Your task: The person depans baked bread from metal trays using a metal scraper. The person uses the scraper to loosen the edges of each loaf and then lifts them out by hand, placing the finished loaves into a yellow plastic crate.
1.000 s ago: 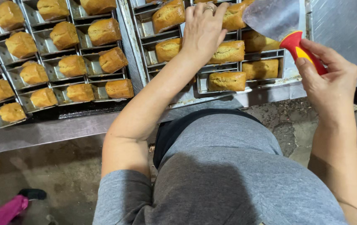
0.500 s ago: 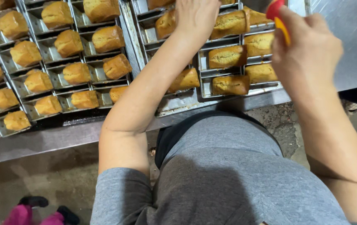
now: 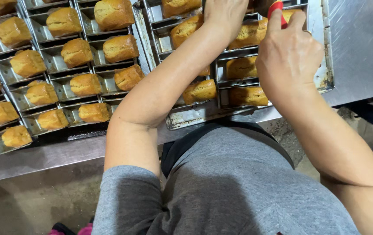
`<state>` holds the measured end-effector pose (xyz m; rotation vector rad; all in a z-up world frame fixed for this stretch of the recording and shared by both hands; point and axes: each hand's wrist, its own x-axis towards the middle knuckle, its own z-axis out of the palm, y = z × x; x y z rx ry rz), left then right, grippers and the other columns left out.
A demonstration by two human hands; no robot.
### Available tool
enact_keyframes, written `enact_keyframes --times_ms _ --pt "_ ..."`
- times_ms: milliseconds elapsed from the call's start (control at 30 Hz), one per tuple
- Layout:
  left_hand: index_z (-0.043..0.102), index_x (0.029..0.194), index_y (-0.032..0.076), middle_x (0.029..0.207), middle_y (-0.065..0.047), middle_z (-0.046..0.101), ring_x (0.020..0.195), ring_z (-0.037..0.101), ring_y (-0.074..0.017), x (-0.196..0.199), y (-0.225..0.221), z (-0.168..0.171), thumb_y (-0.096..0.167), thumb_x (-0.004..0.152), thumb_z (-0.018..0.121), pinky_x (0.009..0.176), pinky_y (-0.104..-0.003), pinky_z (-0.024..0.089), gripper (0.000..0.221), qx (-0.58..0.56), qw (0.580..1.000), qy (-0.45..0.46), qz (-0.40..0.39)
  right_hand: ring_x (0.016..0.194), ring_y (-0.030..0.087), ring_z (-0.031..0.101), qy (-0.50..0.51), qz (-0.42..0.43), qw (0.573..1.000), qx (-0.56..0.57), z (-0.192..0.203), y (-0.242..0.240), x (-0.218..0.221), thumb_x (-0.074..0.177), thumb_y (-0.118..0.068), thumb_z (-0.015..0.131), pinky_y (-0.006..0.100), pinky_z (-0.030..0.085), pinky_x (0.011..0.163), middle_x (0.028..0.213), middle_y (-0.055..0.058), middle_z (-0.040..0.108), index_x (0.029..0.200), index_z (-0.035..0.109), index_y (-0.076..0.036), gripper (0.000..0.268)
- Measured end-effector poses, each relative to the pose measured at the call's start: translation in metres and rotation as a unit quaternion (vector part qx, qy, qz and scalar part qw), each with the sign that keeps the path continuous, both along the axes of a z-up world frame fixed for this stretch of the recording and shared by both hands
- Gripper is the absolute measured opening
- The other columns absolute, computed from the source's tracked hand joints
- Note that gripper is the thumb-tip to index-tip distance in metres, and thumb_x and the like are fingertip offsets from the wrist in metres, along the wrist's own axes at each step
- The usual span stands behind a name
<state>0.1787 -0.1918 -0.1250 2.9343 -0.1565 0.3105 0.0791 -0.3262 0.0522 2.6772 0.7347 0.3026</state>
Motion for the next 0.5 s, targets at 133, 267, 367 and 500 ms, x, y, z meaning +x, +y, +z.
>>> enact_keyframes --times_ms 133,267,367,500 --pt "0.075 0.093 0.006 0.082 -0.013 0.074 0.076 0.073 -0.0295 0.002 0.003 -0.004 0.006 0.07 0.076 0.059 -0.041 0.057 0.023 -0.052 0.997 0.026 -0.046 0.061 0.028 0.068 0.026 -0.014 1.0 -0.006 -0.011 0.0 0.003 0.085 -0.013 0.071 0.038 0.051 0.049 0.104 0.017 0.059 0.142 0.058 0.0 0.06" --pt "0.073 0.098 0.004 0.089 -0.015 0.074 0.083 0.074 -0.0303 0.006 0.005 -0.007 0.002 0.07 0.077 0.066 -0.042 0.059 0.028 -0.066 0.996 0.047 -0.046 0.055 0.031 0.067 0.052 -0.025 0.997 0.048 -0.024 -0.025 0.007 0.088 -0.012 0.073 0.044 0.051 0.046 0.097 0.018 0.062 0.142 0.063 -0.006 0.055" --pt "0.07 0.096 -0.001 0.086 -0.019 0.072 0.081 0.073 -0.0349 0.006 0.009 -0.005 -0.002 0.067 0.074 0.067 -0.044 0.058 0.029 -0.102 0.994 0.004 -0.041 0.073 0.03 0.07 0.078 0.002 0.981 0.179 -0.025 -0.069 0.021 0.103 -0.015 0.077 0.043 0.057 0.066 0.102 0.018 0.07 0.135 0.072 -0.01 0.033" --pt "0.067 0.099 -0.002 0.096 -0.023 0.068 0.093 0.068 -0.0414 -0.004 0.018 -0.002 -0.005 0.073 0.068 0.081 -0.048 0.055 0.026 -0.186 0.982 0.008 -0.037 0.08 0.013 0.067 0.237 -0.06 0.837 0.49 -0.026 -0.105 0.029 0.108 -0.007 0.069 0.03 0.053 0.072 0.105 0.013 0.075 0.137 0.072 -0.005 0.03"
